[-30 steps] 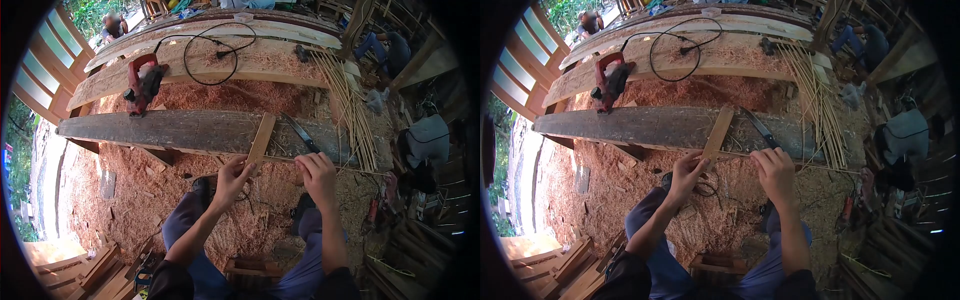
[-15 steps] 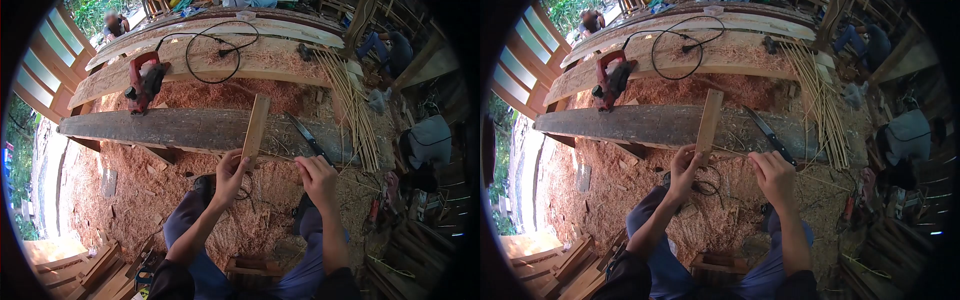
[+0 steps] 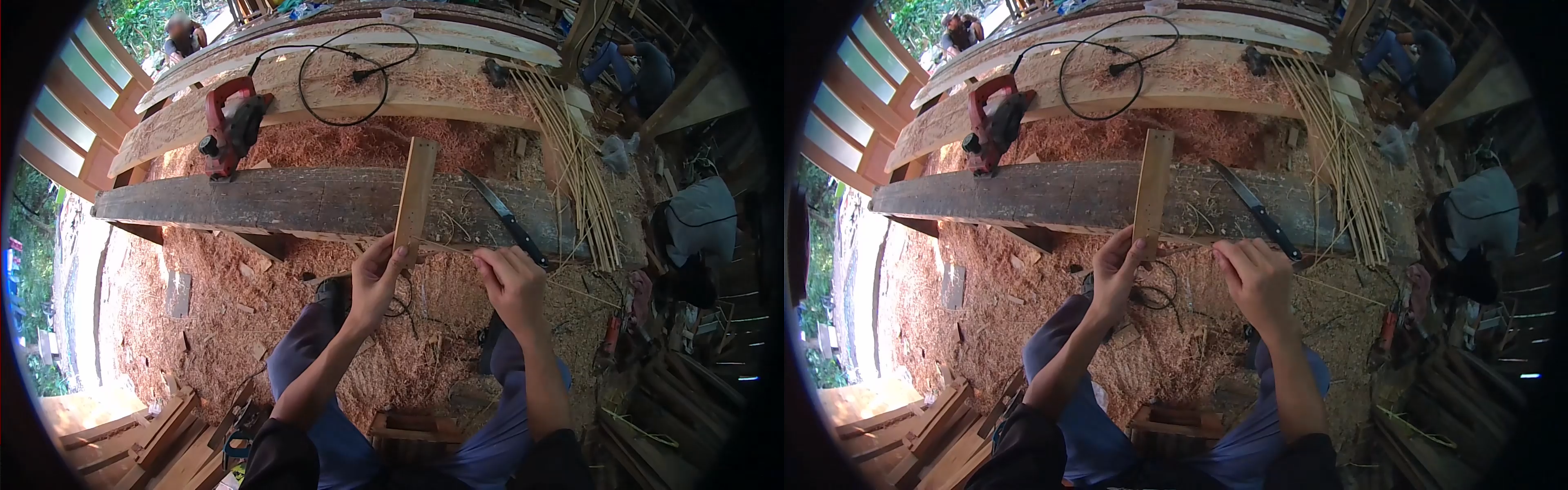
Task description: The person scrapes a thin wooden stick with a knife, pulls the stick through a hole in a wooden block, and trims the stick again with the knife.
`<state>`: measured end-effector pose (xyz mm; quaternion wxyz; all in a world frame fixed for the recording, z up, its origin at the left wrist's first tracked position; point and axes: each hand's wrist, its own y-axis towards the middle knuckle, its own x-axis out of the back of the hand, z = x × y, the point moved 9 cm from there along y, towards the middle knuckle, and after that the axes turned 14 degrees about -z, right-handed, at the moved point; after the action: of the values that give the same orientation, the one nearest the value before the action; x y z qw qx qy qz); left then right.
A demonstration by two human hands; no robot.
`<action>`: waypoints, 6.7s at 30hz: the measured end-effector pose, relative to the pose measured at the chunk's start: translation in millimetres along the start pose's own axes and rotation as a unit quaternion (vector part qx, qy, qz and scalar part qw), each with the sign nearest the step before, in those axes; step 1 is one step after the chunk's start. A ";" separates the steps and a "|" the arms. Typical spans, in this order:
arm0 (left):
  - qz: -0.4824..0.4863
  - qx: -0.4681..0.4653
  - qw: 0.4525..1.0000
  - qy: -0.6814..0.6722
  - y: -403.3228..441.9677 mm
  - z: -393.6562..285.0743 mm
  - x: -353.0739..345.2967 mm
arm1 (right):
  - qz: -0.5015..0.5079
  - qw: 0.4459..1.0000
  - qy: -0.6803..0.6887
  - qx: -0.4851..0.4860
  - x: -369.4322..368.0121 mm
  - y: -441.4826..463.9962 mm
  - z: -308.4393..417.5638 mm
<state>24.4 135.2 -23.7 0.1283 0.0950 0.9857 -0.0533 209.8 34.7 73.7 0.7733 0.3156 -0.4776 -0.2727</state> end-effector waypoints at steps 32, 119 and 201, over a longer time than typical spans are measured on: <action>-0.122 -0.292 0.898 0.305 -18.3 -42.8 -1.2 | -0.004 1.000 0.020 -0.004 -2.3 -6.7 9.0; -0.138 -0.474 0.788 0.369 -34.7 -65.9 -24.6 | 0.009 0.991 0.079 -0.105 -15.5 -7.6 20.8; -0.088 -0.503 0.780 0.363 -48.8 -60.9 -39.7 | 0.092 0.982 0.084 -0.142 -34.9 -13.7 21.0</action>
<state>37.5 88.5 49.3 -0.2148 -0.0580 0.8502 0.4771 175.3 46.2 50.9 0.8691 0.1793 -0.3947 -0.2382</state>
